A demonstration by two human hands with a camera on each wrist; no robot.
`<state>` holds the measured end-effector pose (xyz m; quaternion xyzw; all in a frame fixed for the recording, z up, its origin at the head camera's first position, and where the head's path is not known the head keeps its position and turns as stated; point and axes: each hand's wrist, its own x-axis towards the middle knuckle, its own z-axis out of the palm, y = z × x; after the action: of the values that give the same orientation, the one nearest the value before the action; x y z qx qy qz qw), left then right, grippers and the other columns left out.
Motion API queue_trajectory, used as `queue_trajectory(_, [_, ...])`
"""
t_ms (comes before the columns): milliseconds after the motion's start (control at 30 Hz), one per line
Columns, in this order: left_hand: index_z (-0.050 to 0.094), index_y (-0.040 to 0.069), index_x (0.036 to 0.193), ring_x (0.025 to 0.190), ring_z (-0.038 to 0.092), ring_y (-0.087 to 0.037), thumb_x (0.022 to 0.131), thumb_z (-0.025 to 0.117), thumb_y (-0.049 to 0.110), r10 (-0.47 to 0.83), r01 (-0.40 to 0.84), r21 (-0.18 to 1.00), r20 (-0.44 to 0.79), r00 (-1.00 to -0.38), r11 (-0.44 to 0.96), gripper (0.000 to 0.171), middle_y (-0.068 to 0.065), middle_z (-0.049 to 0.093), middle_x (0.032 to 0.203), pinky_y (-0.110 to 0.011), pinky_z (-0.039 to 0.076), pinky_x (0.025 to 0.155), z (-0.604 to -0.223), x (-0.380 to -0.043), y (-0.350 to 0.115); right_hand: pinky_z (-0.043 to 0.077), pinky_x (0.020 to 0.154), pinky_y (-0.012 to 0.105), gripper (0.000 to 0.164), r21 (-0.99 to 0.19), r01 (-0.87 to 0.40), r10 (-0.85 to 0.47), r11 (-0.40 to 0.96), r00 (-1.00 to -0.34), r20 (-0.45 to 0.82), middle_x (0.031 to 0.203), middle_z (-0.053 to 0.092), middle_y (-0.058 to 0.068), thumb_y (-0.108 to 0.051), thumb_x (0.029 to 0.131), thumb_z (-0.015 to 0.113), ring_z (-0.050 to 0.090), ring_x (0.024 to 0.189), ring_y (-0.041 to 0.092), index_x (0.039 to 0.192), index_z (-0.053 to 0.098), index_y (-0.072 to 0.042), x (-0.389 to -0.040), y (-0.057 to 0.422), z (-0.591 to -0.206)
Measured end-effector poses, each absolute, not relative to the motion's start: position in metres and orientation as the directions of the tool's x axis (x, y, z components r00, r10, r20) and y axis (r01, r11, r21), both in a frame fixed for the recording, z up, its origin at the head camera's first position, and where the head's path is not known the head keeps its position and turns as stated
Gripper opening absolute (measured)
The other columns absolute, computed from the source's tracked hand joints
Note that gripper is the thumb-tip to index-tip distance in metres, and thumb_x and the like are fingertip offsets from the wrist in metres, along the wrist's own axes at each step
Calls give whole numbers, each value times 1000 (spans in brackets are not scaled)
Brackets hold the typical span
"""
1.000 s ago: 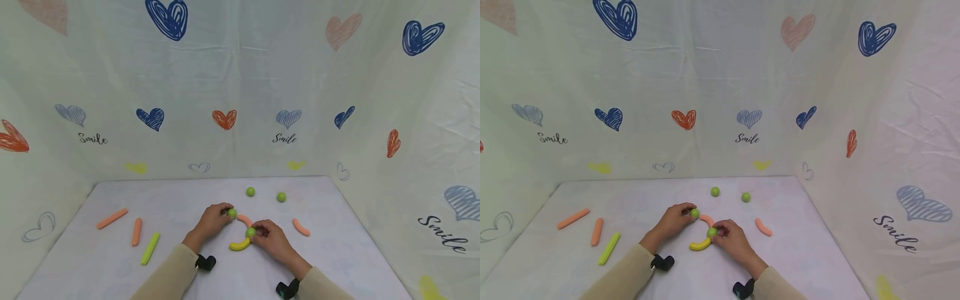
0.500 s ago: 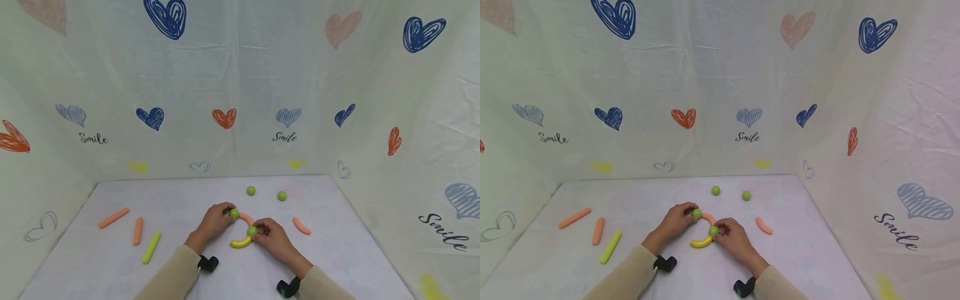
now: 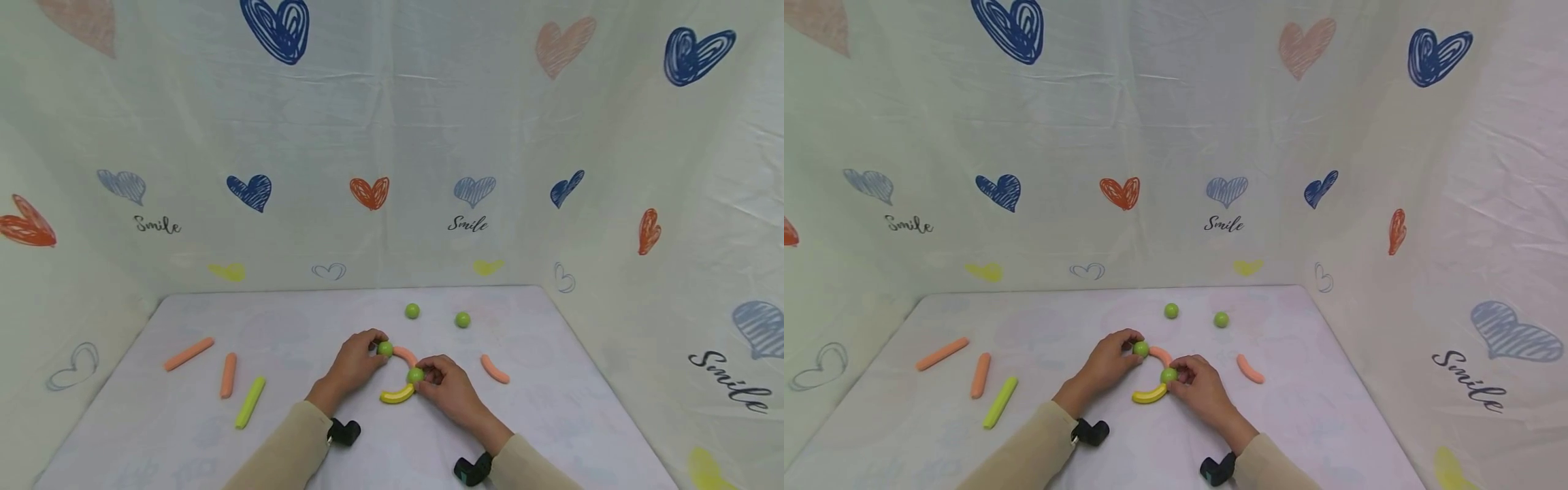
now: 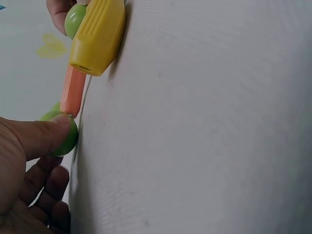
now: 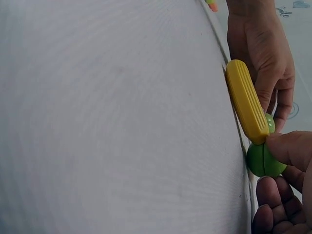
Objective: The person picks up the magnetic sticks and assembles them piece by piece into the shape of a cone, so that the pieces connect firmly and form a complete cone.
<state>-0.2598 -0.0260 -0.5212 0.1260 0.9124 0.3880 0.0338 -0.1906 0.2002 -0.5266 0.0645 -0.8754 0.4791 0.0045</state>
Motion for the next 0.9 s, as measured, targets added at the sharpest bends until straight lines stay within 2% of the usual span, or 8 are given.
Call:
queue_trajectory(467, [68, 18, 123, 117, 66, -24, 94, 81, 19, 223, 182, 715, 38, -974, 675, 31, -3, 71, 122, -46, 56, 101, -522, -258, -25, 51, 74, 21, 27, -833, -110, -92, 543, -993, 72, 100, 62, -2, -11, 89, 85, 58, 85, 10, 113, 75, -16, -192, 200, -528])
queue_trajectory(667, [68, 17, 123, 116, 65, -24, 94, 80, 15, 234, 200, 715, 52, -971, 670, 31, -3, 71, 121, -45, 56, 101, -519, -256, -25, 50, 73, 21, 28, -834, -109, -86, 540, -994, 74, 99, 61, -2, -10, 88, 85, 57, 85, 11, 114, 74, -16, -191, 200, -528])
queue_trajectory(900, [69, 16, 123, 111, 63, -22, 94, 81, 19, 242, 209, 717, 58, -969, 665, 31, -2, 70, 118, -44, 55, 98, -516, -255, -26, 50, 73, 21, 28, -837, -111, -99, 536, -993, 68, 98, 61, -3, -11, 89, 85, 57, 85, 11, 114, 75, -18, -192, 199, -527])
